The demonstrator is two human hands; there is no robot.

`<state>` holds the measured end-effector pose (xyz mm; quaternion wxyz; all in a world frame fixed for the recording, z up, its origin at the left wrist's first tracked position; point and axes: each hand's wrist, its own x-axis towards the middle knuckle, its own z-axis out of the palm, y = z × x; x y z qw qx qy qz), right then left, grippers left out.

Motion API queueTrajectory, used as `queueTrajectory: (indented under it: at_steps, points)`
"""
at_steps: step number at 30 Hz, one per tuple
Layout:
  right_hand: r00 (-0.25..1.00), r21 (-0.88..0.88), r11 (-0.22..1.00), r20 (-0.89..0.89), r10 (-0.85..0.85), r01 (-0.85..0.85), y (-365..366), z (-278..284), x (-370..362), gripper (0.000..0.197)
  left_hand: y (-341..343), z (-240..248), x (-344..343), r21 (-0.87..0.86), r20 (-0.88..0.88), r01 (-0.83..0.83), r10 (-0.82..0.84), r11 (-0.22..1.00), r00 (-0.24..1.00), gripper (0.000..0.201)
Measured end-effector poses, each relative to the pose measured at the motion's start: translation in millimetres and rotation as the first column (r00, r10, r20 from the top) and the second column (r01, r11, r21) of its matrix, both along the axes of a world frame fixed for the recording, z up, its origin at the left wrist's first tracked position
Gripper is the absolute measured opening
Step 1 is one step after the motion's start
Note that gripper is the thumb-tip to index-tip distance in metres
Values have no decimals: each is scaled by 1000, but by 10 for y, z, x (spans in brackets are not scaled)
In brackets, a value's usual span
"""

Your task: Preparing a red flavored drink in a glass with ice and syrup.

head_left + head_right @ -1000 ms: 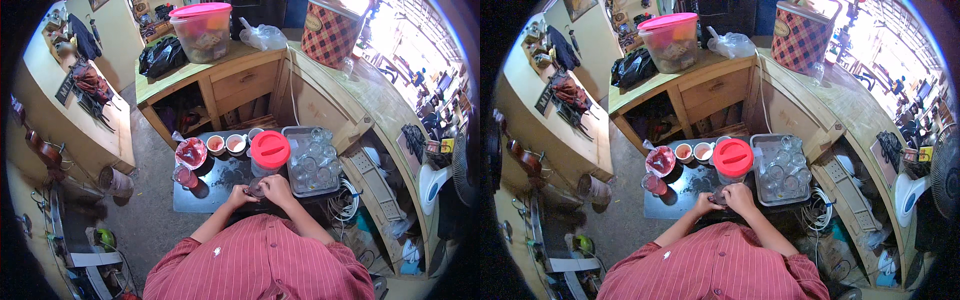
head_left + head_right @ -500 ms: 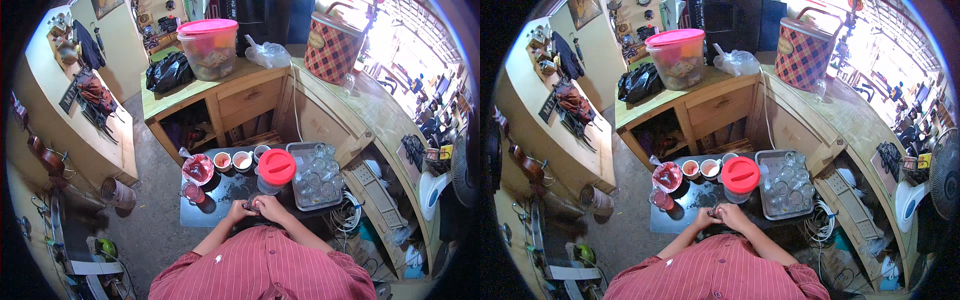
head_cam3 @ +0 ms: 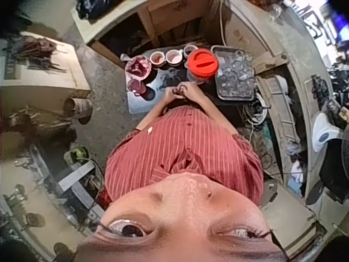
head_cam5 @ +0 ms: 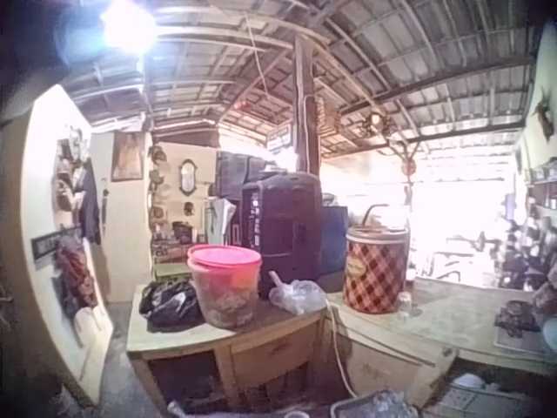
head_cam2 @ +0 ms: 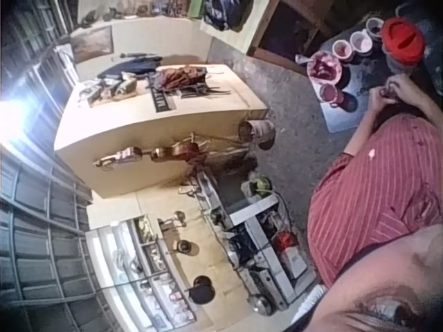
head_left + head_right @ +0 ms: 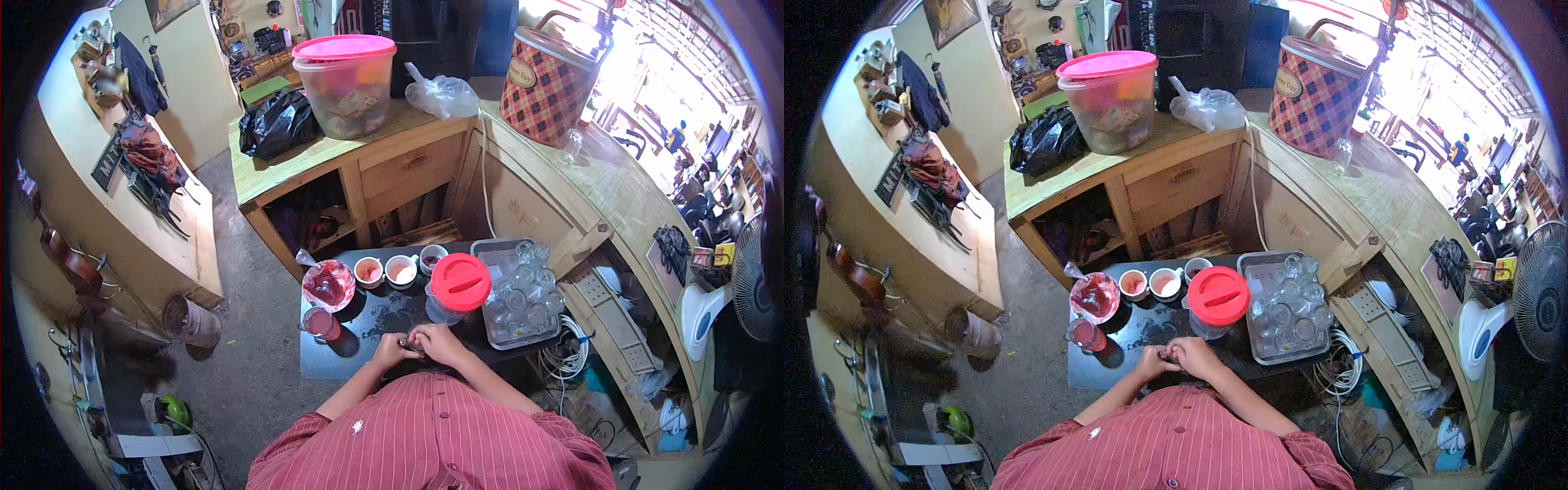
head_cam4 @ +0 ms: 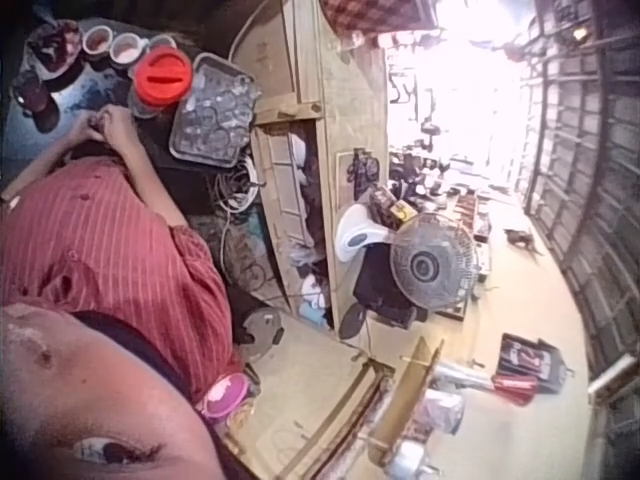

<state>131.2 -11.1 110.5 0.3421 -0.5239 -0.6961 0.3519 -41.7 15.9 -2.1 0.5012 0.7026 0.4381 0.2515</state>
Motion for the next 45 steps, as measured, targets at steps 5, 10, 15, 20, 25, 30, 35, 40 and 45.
queueTrajectory:
  at_steps: [5,10,15,20,25,30,35,40,45]
  points:
    - [990,47,992,64,-123,121,-43,61,-5,12,-17,107,7,-26,6,23,-22,999,1000,38]
    - [997,73,994,-5,-79,79,-61,65,-20,12,-29,117,-7,-22,-19,26,-26,999,999,38]
    - [992,14,993,-32,-121,121,-77,70,-25,12,-21,300,16,-57,12,41,-40,998,999,37]
    - [988,-27,988,-8,-154,154,-110,44,-72,12,-43,54,-19,-30,87,32,-30,999,996,40]
    - [984,40,984,-1,-176,176,-90,70,-136,14,-104,45,-3,46,-20,-32,33,998,999,49]
    - [986,-122,986,-107,-131,118,-96,129,-186,16,-148,102,-51,150,-76,-34,45,988,996,52]
    - [956,7,979,213,-199,203,-155,152,-157,17,-119,330,-154,254,-50,-27,40,967,998,61]
    - [959,127,974,190,-210,188,-149,328,-165,17,31,523,-306,218,-53,1,10,976,999,69]
    - [912,85,969,327,-247,232,-122,262,-120,15,86,711,-294,267,-118,56,-25,962,993,84]
